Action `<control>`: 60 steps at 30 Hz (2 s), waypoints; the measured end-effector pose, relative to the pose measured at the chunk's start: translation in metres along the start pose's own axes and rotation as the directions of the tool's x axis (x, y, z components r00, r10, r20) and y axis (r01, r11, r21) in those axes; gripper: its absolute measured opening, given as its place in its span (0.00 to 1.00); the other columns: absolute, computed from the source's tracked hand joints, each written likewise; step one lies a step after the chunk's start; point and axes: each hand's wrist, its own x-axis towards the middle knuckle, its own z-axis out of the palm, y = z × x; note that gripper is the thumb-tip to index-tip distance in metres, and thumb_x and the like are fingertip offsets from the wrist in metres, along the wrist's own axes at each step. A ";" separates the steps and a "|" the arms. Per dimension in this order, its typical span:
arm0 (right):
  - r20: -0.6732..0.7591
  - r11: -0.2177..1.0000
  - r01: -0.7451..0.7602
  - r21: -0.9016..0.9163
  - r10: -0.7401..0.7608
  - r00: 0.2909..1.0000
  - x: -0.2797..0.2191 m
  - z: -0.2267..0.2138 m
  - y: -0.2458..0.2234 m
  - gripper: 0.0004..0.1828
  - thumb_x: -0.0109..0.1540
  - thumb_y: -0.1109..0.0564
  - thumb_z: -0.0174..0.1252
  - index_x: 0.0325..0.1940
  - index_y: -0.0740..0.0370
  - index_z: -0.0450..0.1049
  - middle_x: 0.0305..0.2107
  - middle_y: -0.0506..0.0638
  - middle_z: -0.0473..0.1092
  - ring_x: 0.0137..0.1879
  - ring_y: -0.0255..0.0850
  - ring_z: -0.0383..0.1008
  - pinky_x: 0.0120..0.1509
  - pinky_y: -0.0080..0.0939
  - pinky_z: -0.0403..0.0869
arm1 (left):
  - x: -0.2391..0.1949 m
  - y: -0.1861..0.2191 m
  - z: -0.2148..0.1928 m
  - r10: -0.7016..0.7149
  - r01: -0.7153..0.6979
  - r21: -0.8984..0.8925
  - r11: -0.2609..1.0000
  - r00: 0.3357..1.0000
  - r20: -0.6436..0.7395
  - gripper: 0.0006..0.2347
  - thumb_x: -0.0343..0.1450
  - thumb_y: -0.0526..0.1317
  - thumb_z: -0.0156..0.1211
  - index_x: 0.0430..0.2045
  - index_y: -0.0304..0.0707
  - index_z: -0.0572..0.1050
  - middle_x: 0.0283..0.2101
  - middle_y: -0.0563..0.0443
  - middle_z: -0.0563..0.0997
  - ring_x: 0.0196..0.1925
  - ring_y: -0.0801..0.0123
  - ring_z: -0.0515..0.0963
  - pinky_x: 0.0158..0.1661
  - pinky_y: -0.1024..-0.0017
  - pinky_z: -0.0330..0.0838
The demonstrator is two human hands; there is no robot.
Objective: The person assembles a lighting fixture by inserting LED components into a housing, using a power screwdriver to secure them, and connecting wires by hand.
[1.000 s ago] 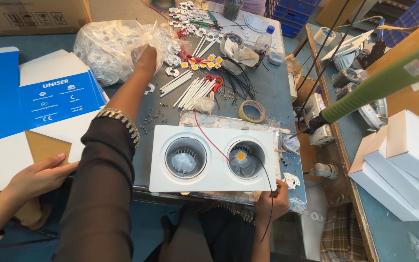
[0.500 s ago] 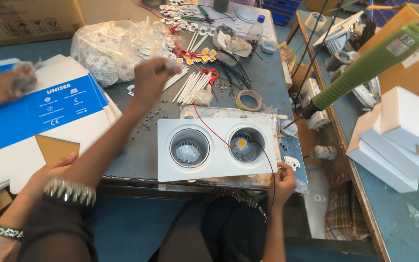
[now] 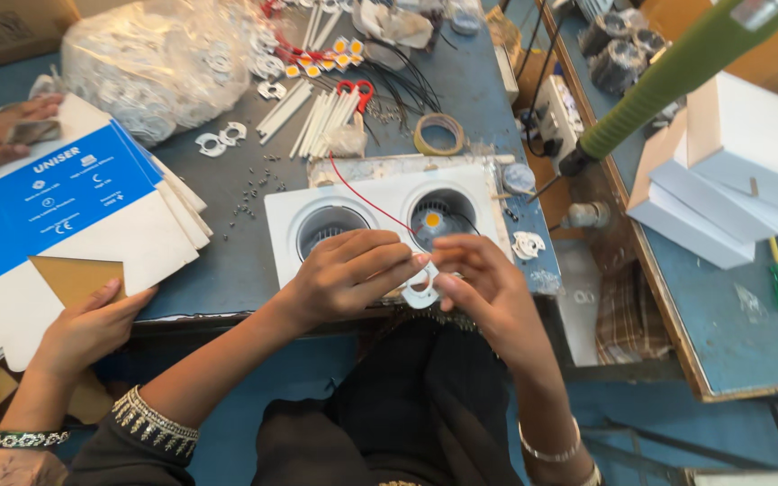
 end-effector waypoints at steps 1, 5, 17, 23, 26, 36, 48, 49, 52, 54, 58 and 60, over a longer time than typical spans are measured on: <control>0.027 1.000 -0.020 0.006 0.020 0.999 0.007 0.004 0.001 0.20 0.63 0.58 0.61 0.58 0.64 0.70 0.42 0.48 0.75 0.43 0.31 0.75 0.40 0.29 0.73 | -0.001 -0.003 0.005 0.012 -0.012 -0.020 1.000 1.000 -0.004 0.12 0.68 0.31 0.67 0.45 0.30 0.81 0.44 0.48 0.79 0.46 0.61 0.83 0.43 0.67 0.80; 0.066 0.994 -0.018 -0.104 0.025 0.998 0.042 -0.015 0.014 0.20 0.64 0.58 0.64 0.58 0.67 0.73 0.38 0.47 0.74 0.37 0.31 0.68 0.37 0.30 0.67 | 0.000 -0.012 0.024 -0.230 0.227 0.041 0.973 0.969 0.088 0.17 0.69 0.28 0.65 0.54 0.35 0.81 0.50 0.46 0.77 0.49 0.59 0.82 0.45 0.66 0.79; 0.072 0.463 0.205 -0.863 -0.289 0.955 0.097 -0.046 0.057 0.07 0.55 0.62 0.65 0.37 0.64 0.82 0.32 0.56 0.74 0.41 0.50 0.74 0.45 0.46 0.73 | -0.010 -0.037 0.074 -0.593 0.567 0.173 0.805 0.767 0.246 0.06 0.63 0.36 0.71 0.31 0.40 0.82 0.74 0.34 0.57 0.78 0.50 0.51 0.69 0.45 0.43; 0.169 0.480 0.179 -0.859 -0.065 0.984 0.104 -0.040 0.064 0.09 0.59 0.65 0.59 0.42 0.64 0.80 0.37 0.59 0.76 0.46 0.57 0.77 0.49 0.52 0.74 | -0.013 -0.032 0.104 -0.566 0.505 0.290 0.813 0.803 0.187 0.05 0.63 0.35 0.68 0.28 0.36 0.81 0.75 0.35 0.55 0.79 0.51 0.47 0.70 0.41 0.36; 0.100 0.341 0.096 -0.935 -0.007 0.995 0.108 -0.034 0.073 0.06 0.59 0.63 0.60 0.40 0.67 0.77 0.36 0.61 0.75 0.45 0.59 0.76 0.48 0.55 0.73 | -0.016 -0.033 0.115 -0.617 0.518 0.373 0.770 0.754 0.225 0.02 0.63 0.32 0.65 0.24 0.38 0.80 0.76 0.37 0.56 0.80 0.53 0.47 0.71 0.42 0.35; -0.220 0.709 0.145 -0.690 -0.397 0.891 0.074 -0.056 0.057 0.09 0.63 0.61 0.60 0.47 0.68 0.77 0.37 0.58 0.78 0.40 0.46 0.81 0.46 0.44 0.78 | -0.011 -0.028 0.128 -0.574 0.380 0.522 0.763 0.770 0.278 0.01 0.63 0.32 0.64 0.22 0.38 0.79 0.78 0.34 0.52 0.81 0.46 0.45 0.72 0.40 0.29; -0.184 0.988 -0.009 -0.157 -0.021 0.983 0.065 -0.097 0.129 0.23 0.71 0.45 0.56 0.58 0.68 0.73 0.30 0.46 0.74 0.31 0.25 0.68 0.33 0.26 0.66 | -0.002 -0.038 0.138 -0.490 0.151 0.608 0.780 0.752 0.441 0.01 0.62 0.34 0.65 0.18 0.40 0.81 0.77 0.29 0.54 0.79 0.33 0.41 0.69 0.36 0.23; -0.190 0.993 -0.043 -0.111 0.021 0.982 0.065 -0.093 0.124 0.23 0.70 0.46 0.56 0.57 0.68 0.72 0.28 0.45 0.75 0.30 0.24 0.69 0.32 0.26 0.67 | -0.001 -0.039 0.138 -0.487 0.147 0.610 0.778 0.754 0.440 0.01 0.62 0.35 0.65 0.18 0.40 0.81 0.77 0.29 0.54 0.79 0.33 0.41 0.69 0.36 0.23; -0.218 0.993 -0.113 -0.041 0.102 0.971 0.060 -0.084 0.111 0.22 0.68 0.46 0.56 0.56 0.69 0.72 0.24 0.44 0.74 0.25 0.24 0.68 0.27 0.26 0.65 | -0.001 -0.040 0.137 -0.472 0.124 0.596 0.793 0.744 0.473 0.01 0.60 0.35 0.65 0.19 0.40 0.81 0.76 0.28 0.55 0.79 0.32 0.42 0.69 0.36 0.23; -0.227 0.992 -0.123 -0.017 0.116 0.967 0.056 -0.081 0.110 0.22 0.69 0.47 0.57 0.55 0.69 0.72 0.24 0.45 0.74 0.25 0.24 0.67 0.27 0.26 0.64 | -0.002 -0.043 0.134 -0.443 0.121 0.552 0.825 0.744 0.500 0.01 0.60 0.35 0.66 0.19 0.39 0.81 0.75 0.26 0.56 0.78 0.30 0.43 0.68 0.35 0.24; -0.238 0.993 -0.112 0.032 0.117 0.964 0.052 -0.080 0.113 0.21 0.70 0.48 0.57 0.55 0.69 0.72 0.29 0.47 0.76 0.31 0.24 0.71 0.33 0.26 0.68 | -0.002 -0.052 0.132 -0.402 0.130 0.463 0.877 0.728 0.556 0.01 0.60 0.35 0.67 0.20 0.38 0.81 0.74 0.26 0.58 0.77 0.29 0.45 0.68 0.33 0.25; -0.239 0.992 -0.111 0.061 0.122 0.963 0.052 -0.079 0.112 0.20 0.69 0.48 0.57 0.55 0.69 0.72 0.31 0.48 0.77 0.33 0.25 0.74 0.36 0.26 0.71 | -0.001 -0.054 0.134 -0.412 0.162 0.430 0.888 0.695 0.589 0.03 0.59 0.36 0.68 0.21 0.39 0.82 0.73 0.27 0.58 0.77 0.30 0.46 0.67 0.33 0.26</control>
